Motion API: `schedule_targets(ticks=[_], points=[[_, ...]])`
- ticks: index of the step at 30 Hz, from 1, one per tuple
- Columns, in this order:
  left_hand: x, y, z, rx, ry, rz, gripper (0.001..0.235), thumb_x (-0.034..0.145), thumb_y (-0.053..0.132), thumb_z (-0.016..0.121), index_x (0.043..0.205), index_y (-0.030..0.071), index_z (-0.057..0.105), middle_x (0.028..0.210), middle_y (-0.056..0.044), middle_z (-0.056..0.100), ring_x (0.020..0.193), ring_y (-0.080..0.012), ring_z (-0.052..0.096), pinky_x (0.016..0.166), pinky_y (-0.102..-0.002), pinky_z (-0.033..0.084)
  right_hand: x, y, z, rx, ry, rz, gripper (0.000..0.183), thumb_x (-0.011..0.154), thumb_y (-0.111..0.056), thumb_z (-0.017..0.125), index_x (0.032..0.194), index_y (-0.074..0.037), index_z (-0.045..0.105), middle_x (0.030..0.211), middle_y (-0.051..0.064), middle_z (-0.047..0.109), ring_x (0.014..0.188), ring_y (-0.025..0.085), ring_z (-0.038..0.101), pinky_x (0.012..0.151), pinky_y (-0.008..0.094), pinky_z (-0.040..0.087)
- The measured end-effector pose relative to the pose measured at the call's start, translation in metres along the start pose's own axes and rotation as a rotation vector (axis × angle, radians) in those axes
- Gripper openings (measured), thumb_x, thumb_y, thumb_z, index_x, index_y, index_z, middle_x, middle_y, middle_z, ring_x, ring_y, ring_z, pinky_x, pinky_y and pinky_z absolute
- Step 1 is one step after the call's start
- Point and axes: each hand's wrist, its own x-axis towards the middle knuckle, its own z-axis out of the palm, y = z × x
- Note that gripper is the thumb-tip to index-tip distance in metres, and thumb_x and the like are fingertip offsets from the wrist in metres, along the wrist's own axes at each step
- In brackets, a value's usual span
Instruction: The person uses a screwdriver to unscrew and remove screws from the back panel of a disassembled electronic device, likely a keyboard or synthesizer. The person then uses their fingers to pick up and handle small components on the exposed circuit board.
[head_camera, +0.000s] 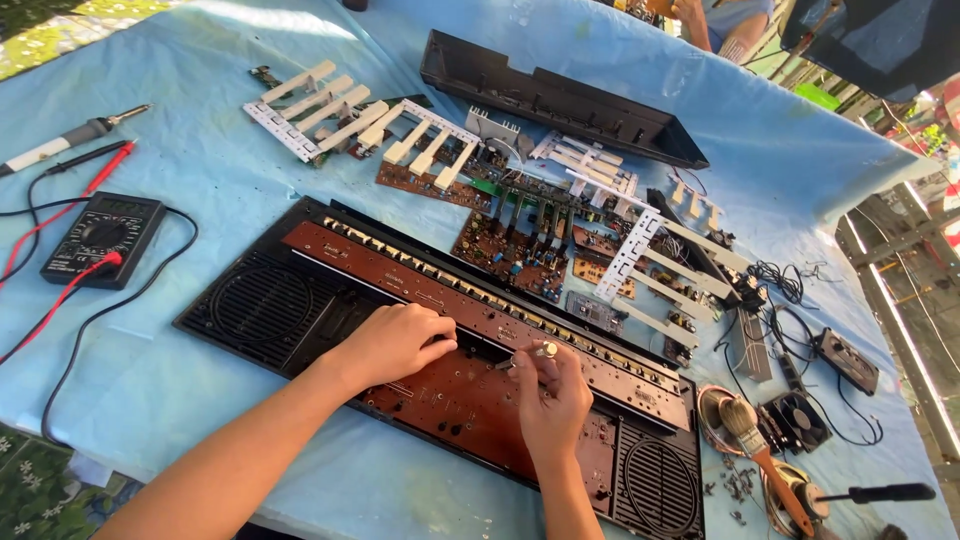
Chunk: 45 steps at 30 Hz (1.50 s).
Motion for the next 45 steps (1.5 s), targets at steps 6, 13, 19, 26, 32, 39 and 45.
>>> schedule_targets(ticks=[6,13,19,26,32,39,45], points=[[-0.005,0.009,-0.010,0.001,-0.042,-0.050,0.026,0.101,0.028,0.055,0.117,0.017,0.073,0.100,-0.009,0.079,0.096,-0.0351,0.075,0.084,-0.047,0.060,-0.002,0.015,0.005,0.051,0.083,-0.017,0.017,0.094,-0.002,0.070,0.109,0.002,0.061,0.087,0.014,0.075,0.057,0.021,0.074,0.054,0.034,0.065],[-0.006,0.011,-0.007,0.009,-0.073,-0.069,0.028,0.102,0.029,0.055,0.121,0.019,0.073,0.100,-0.007,0.079,0.096,-0.0336,0.075,0.086,-0.048,0.060,0.004,0.015,-0.015,-0.010,0.192,-0.015,0.016,0.097,-0.001,0.068,0.109,0.005,0.059,0.088,0.015,0.074,0.058,0.021,0.074,0.053,0.032,0.063],[-0.003,0.007,-0.005,0.047,-0.037,-0.050,0.023,0.102,0.028,0.056,0.115,0.018,0.073,0.094,-0.007,0.078,0.091,-0.0342,0.075,0.082,-0.048,0.061,0.015,0.034,-0.040,-0.098,0.145,-0.160,0.050,0.103,-0.005,0.065,0.144,0.005,0.039,0.091,0.019,0.068,0.073,0.026,0.071,0.068,0.038,0.060],[-0.005,0.005,-0.004,0.030,0.002,-0.020,0.019,0.102,0.026,0.059,0.110,0.017,0.073,0.089,-0.007,0.077,0.088,-0.0342,0.075,0.079,-0.047,0.061,0.014,0.031,-0.041,-0.162,0.104,-0.220,0.043,0.104,-0.004,0.065,0.140,0.007,0.044,0.090,0.020,0.068,0.077,0.031,0.072,0.070,0.039,0.061],[-0.005,0.003,-0.002,0.024,0.017,0.009,0.018,0.101,0.024,0.060,0.110,0.016,0.074,0.085,-0.007,0.076,0.082,-0.0313,0.075,0.076,-0.044,0.061,0.015,0.028,-0.044,-0.219,0.105,-0.220,0.042,0.102,-0.001,0.070,0.138,0.005,0.048,0.084,0.018,0.066,0.073,0.030,0.069,0.068,0.038,0.062],[-0.004,0.002,-0.003,0.003,0.032,0.025,0.018,0.101,0.024,0.060,0.107,0.015,0.074,0.085,-0.009,0.076,0.081,-0.0308,0.075,0.074,-0.042,0.061,0.019,0.031,-0.048,-0.256,0.083,-0.186,0.039,0.103,-0.003,0.070,0.137,0.003,0.051,0.080,0.015,0.065,0.069,0.028,0.069,0.064,0.036,0.060],[-0.005,0.002,-0.003,0.014,0.039,0.036,0.018,0.101,0.023,0.060,0.107,0.013,0.074,0.084,-0.010,0.076,0.080,-0.0309,0.075,0.073,-0.042,0.061,0.018,0.047,-0.058,-0.271,0.096,-0.172,0.040,0.103,-0.001,0.070,0.138,0.004,0.051,0.080,0.016,0.064,0.069,0.029,0.067,0.063,0.038,0.060]])
